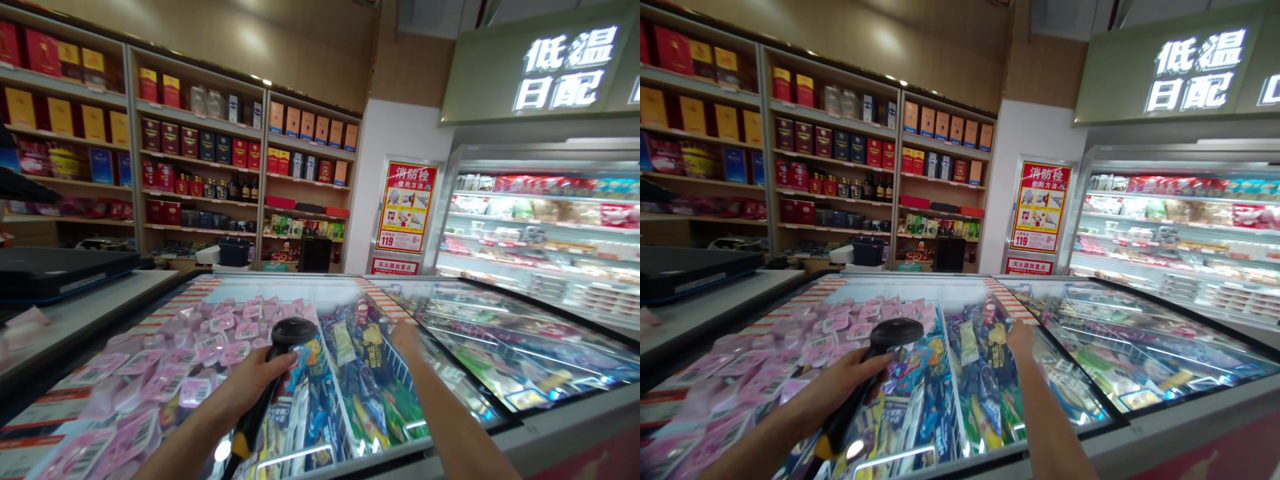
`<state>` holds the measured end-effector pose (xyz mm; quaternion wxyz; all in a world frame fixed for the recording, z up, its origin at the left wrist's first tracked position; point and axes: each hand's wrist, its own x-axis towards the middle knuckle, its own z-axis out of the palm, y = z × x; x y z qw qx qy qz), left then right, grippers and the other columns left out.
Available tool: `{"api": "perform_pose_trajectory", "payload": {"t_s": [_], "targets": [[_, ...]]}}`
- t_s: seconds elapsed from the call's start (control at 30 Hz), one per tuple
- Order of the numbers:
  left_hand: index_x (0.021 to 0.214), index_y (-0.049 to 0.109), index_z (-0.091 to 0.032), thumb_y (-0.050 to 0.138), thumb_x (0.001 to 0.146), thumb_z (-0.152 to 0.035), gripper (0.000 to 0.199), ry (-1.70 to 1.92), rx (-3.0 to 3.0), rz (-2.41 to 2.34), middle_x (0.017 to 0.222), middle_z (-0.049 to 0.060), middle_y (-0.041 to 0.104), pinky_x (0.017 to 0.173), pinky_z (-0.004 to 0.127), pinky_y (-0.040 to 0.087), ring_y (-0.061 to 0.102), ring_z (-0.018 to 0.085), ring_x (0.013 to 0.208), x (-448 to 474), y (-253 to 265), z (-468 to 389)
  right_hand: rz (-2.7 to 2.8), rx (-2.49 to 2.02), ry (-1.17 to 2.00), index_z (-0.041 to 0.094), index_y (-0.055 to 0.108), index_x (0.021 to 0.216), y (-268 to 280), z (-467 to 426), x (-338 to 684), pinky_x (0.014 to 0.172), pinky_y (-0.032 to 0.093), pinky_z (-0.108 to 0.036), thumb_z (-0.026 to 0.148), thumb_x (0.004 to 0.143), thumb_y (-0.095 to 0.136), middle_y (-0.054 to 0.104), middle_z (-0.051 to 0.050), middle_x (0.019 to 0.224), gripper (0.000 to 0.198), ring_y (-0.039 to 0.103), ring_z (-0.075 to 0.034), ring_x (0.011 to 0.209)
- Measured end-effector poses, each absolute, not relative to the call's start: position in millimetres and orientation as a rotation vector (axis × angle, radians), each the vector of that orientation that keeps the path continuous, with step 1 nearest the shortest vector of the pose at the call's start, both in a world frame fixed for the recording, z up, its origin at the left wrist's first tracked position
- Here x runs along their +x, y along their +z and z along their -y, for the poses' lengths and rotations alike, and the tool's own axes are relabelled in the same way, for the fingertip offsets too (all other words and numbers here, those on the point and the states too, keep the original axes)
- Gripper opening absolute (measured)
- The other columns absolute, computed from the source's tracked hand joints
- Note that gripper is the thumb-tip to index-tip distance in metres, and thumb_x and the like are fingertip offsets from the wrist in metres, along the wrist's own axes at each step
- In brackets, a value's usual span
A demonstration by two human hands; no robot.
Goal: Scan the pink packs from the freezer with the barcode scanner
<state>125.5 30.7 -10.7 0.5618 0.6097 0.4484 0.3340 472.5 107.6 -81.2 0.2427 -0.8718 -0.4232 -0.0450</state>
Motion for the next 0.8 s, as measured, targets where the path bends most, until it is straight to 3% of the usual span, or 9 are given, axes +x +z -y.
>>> {"api": "perform_pose_trajectory", "payload": {"t_s": [0.1,0.23,0.4,0.8], "targets": [[0.056,0.047,-0.016,0.054,0.062,-0.047,0.033,0.788,1.445,-1.068,0.041,-0.005,0.050,0.043,0.020,0.033,0.043,0.008,0.039,121,-10,-29,1.268,-2.108,-0.196,0.009,0.053,0.091,-86,-117,448,0.078,0.038,-0.029,0.013,0.065,0.044,0.057,-0.015,0.092,0.028,0.052,-0.022,0.092],[0.055,0.047,-0.017,0.056,0.061,-0.047,0.032,0.803,1.419,-1.083,0.041,-0.005,0.050,0.042,0.021,0.033,0.044,0.008,0.039,114,-5,-24,1.452,-1.764,-0.163,0.014,0.044,0.107,-90,-124,389,0.082,0.037,-0.023,0.011,0.060,0.046,0.055,-0.006,0.104,0.047,0.051,-0.015,0.094],[0.059,0.047,-0.017,0.059,0.059,-0.044,0.029,0.857,1.327,-1.061,0.045,-0.006,0.051,0.043,0.020,0.034,0.045,0.007,0.040,103,-2,-19,1.575,-1.376,-0.081,0.019,0.036,0.117,-95,-119,328,0.087,0.035,-0.028,0.010,0.061,0.044,0.054,-0.004,0.105,0.058,0.049,-0.016,0.098],[0.056,0.045,-0.018,0.055,0.062,-0.040,0.026,0.856,1.384,-1.084,0.041,-0.006,0.050,0.043,0.020,0.033,0.044,0.008,0.039,93,1,-12,1.550,-1.275,-0.006,0.017,0.032,0.120,-100,-129,307,0.084,0.038,-0.028,0.012,0.065,0.043,0.053,-0.006,0.107,0.057,0.050,-0.016,0.095]]}}
